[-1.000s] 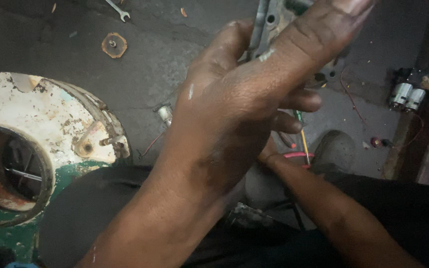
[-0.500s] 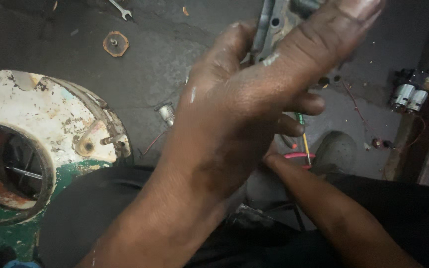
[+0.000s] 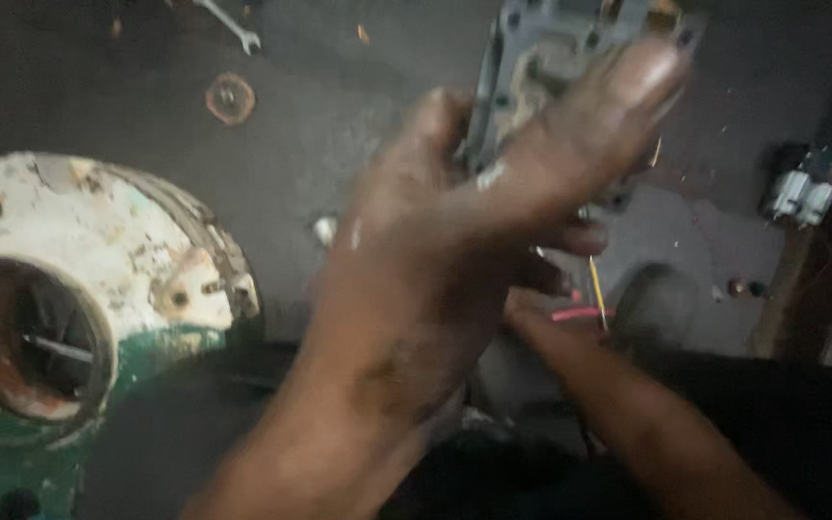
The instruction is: The person assembles a small mechanical component, likely a carburetor, by fitting a black plastic cover onto a brass-colored body. They insert a small metal pin into the assembly and then use a screwdriver to tighten a screw on the side of the cover.
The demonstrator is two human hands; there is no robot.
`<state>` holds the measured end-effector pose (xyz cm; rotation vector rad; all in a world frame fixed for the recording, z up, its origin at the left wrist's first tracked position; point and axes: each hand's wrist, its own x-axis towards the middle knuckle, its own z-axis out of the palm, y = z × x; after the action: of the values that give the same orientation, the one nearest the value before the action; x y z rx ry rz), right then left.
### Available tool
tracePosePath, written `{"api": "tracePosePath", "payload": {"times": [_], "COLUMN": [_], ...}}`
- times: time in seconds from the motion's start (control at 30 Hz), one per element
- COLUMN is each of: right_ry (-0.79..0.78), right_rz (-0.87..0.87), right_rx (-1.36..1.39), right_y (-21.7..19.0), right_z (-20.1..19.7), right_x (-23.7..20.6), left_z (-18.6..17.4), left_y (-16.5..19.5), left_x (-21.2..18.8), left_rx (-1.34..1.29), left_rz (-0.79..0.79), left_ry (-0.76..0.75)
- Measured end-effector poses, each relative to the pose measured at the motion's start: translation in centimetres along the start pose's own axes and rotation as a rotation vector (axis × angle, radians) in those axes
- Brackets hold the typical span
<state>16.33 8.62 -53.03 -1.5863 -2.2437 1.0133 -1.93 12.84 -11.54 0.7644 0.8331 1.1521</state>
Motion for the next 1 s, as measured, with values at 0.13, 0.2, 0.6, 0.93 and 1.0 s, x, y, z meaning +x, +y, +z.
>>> {"api": "tracePosePath", "payload": {"times": [0.13,0.2,0.6,0.93,1.0], "right_ry": [0.006,0.019,0.018,0.248,0.176], "right_rz": [0.024,0.036,0.281,-0.003,0.053], "right_rx": [-0.018,-0.037,-0.190,0.057,-0.059], "right_y": [-2.2,-2.8,-1.5,-4.4,-6.7], "right_z": [-1.9,-2.8,-6.0,-22.4,-29.3], "right_x": [0.5,0.3,-2.5,0.5,-0.4], "left_z": [-0.3,0.0,2.8,4.3,4.9], "left_y": [-1.9,-2.1,-2.3,-2.6,-2.4], "left_x": [0.2,0.6,0.3,-0.4,-0.2], "left_rx": [0.024,0.038,0.092,0.106,0.145], "left_rz": [-0.041,-0.049,-0.108,-0.112,-0.140], "left_ry": [0.039,0.049,0.073,0.025,0.009]}}
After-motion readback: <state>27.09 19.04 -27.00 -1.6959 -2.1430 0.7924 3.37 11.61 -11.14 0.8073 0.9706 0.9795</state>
